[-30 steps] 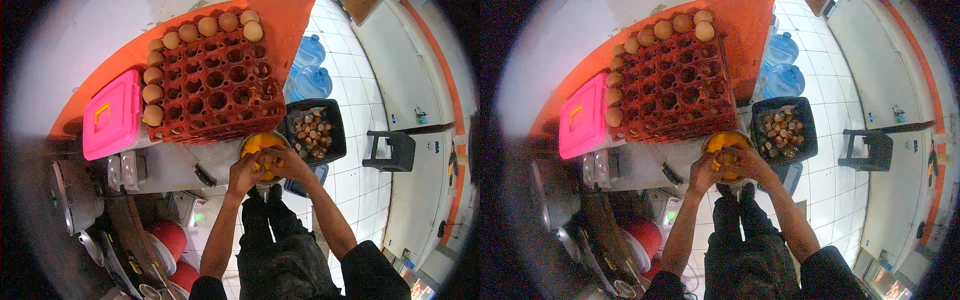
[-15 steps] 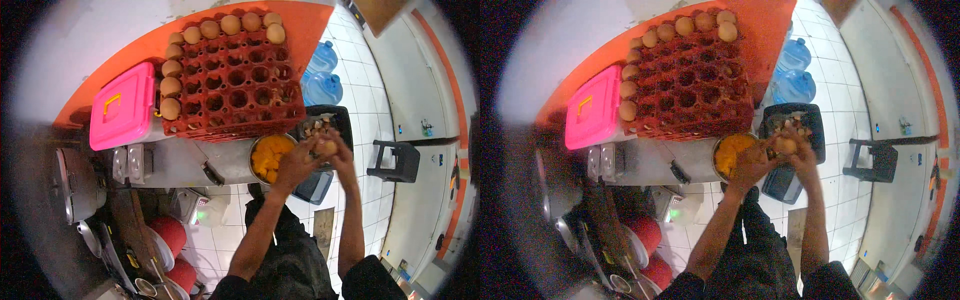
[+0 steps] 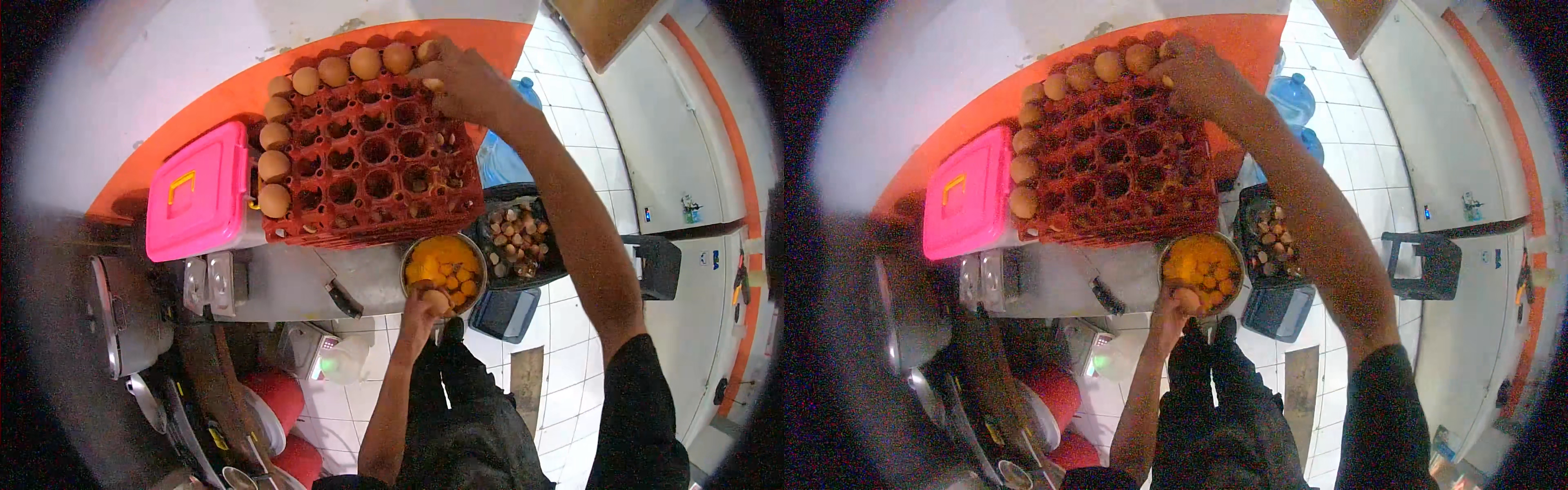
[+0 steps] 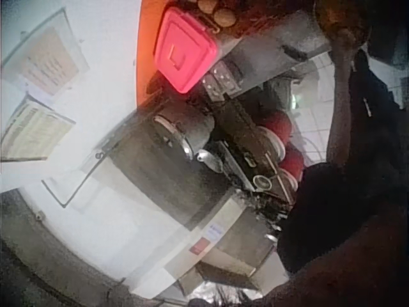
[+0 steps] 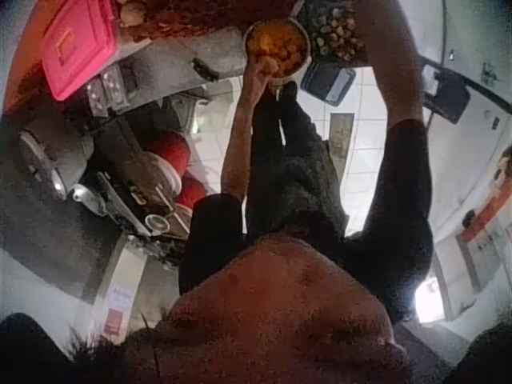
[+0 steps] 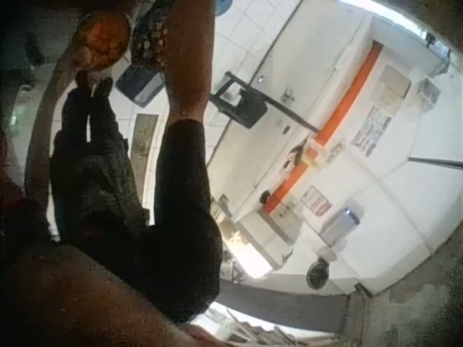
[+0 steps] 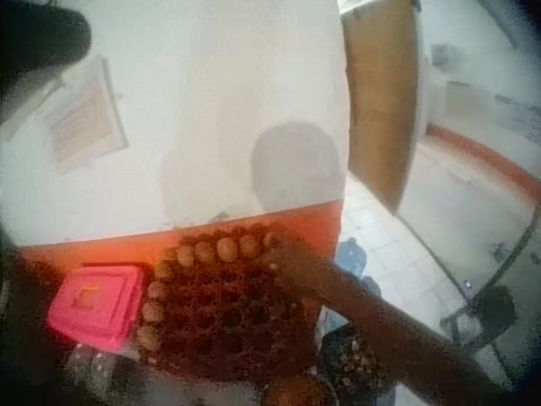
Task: Cracking several eggs from a crate into a metal bowl in a kitchen.
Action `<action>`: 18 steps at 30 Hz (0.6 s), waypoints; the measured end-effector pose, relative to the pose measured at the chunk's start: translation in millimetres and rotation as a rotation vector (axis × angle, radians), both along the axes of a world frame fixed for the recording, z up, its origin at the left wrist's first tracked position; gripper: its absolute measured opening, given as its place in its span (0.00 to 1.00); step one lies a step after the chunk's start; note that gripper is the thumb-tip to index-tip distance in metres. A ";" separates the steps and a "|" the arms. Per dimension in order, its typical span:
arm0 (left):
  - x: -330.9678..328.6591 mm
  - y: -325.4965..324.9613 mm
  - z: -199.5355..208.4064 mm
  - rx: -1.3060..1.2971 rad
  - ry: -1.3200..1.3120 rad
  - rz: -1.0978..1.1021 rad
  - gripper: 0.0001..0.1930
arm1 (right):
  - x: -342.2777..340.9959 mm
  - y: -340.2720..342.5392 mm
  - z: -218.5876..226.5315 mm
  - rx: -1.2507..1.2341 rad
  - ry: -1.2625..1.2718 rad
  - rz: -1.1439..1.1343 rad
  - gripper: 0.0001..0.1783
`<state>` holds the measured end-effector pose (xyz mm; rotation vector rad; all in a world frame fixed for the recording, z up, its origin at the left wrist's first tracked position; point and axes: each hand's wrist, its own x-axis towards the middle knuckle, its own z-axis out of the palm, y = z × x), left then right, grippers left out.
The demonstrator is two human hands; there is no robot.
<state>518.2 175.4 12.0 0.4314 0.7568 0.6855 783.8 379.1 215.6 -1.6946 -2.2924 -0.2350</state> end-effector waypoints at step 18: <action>38.5 -3.2 -41.8 0.855 0.714 -0.144 0.21 | -131.9 -239.7 -216.5 -0.038 1.681 -0.749 0.29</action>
